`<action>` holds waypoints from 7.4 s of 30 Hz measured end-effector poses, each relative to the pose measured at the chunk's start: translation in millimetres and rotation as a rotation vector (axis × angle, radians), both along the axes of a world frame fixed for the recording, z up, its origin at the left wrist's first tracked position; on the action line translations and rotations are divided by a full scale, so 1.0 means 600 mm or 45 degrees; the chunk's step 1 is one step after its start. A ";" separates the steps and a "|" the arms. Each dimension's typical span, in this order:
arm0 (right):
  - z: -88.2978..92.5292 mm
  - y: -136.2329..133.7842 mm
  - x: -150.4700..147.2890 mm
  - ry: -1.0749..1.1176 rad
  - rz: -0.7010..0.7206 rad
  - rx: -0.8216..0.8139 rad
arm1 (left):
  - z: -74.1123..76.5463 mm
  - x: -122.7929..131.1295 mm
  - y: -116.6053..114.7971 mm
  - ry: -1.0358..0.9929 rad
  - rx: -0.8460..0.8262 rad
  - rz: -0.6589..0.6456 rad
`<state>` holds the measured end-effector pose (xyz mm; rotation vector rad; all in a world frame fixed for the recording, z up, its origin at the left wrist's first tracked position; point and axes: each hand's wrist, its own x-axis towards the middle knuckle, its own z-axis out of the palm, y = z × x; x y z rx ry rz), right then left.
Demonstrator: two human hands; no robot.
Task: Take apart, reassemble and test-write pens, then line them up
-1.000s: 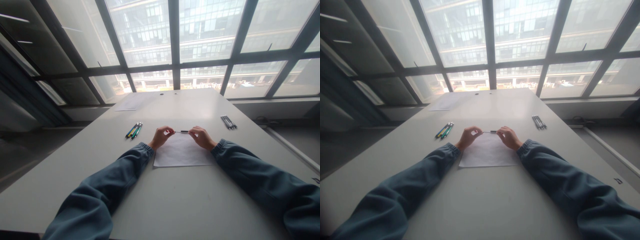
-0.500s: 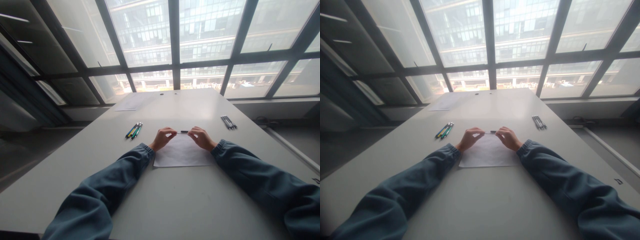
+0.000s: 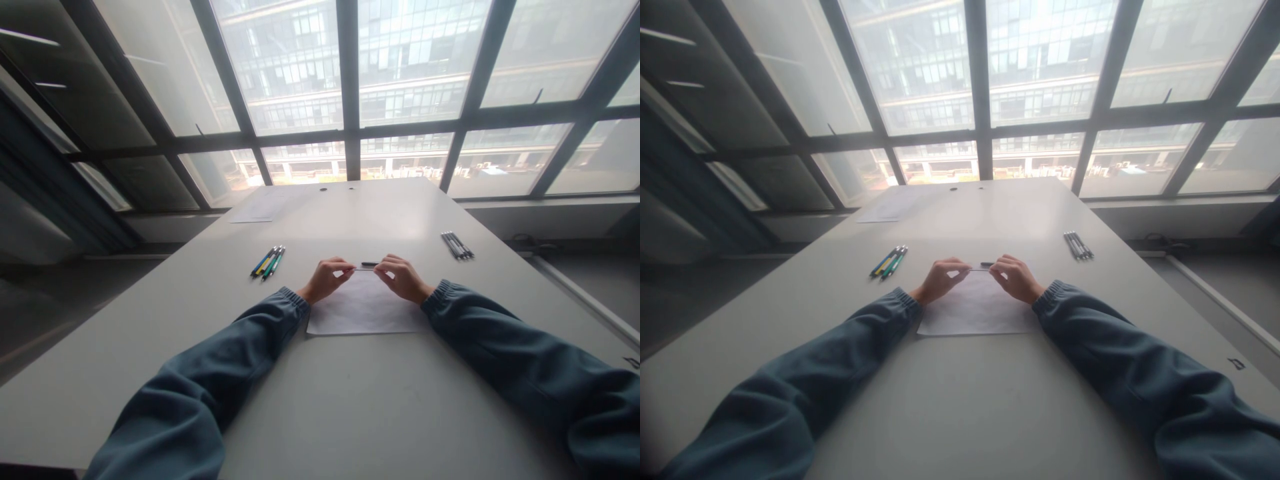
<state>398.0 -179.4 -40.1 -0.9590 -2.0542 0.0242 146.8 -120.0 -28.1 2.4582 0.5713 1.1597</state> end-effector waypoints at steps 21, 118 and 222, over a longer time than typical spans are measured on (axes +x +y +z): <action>0.009 0.001 0.001 0.083 -0.123 0.050 | 0.014 -0.008 0.009 0.008 0.064 0.081; 0.005 0.005 0.020 -0.187 -0.033 -0.038 | -0.001 -0.004 0.012 0.103 0.187 0.136; -0.004 0.003 0.019 -0.215 -0.035 0.003 | -0.004 0.010 -0.016 -0.064 -0.129 0.191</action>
